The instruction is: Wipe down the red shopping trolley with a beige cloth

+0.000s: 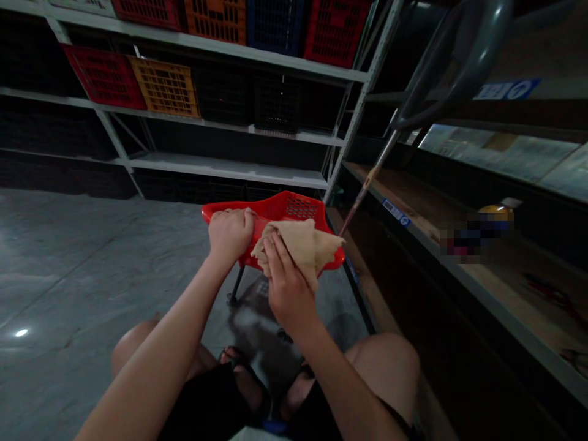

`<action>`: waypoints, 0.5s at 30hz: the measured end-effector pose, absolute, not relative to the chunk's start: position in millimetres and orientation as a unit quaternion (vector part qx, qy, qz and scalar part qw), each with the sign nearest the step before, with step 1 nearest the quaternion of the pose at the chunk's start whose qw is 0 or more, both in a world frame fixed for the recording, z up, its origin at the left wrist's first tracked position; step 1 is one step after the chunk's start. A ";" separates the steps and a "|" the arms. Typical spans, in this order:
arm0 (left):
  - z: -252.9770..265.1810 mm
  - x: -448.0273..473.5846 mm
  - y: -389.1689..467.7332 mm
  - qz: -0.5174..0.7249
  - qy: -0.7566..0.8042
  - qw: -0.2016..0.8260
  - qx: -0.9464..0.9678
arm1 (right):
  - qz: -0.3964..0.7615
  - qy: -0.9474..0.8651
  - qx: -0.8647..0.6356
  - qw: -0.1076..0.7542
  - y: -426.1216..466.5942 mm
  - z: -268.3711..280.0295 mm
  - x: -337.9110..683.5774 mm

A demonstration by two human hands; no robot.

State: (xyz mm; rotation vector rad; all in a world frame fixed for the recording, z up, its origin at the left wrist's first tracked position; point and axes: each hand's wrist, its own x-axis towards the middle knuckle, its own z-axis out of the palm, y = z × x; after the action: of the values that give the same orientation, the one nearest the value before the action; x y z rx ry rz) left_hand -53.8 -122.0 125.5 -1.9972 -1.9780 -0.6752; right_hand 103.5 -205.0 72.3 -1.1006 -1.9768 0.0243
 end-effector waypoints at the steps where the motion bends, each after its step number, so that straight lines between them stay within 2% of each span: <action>1: 127.4 -51.4 -124.2 -0.222 -0.679 0.124 -0.689 | 0.005 -0.783 -0.458 0.421 -205.3 70.7 104.9; 8: 140.5 -84.0 -108.4 -0.142 -0.650 0.041 -0.745 | -0.036 -0.712 -0.540 0.448 -202.7 58.6 203.0; 12: 133.2 -99.9 -100.0 -0.125 -0.664 0.104 -0.730 | 0.103 -0.686 -0.494 0.524 -167.9 62.2 243.2; 15: 128.1 -90.6 -102.3 -0.147 -0.707 0.115 -0.682 | 0.200 -0.627 -0.481 0.580 -136.0 57.9 254.0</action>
State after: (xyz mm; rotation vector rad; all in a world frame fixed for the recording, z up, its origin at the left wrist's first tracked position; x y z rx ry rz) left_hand -90.6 -102.3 128.1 -1.9989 -2.0724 -0.4299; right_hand 254.0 -136.0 57.9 -1.1233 -1.4648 0.4676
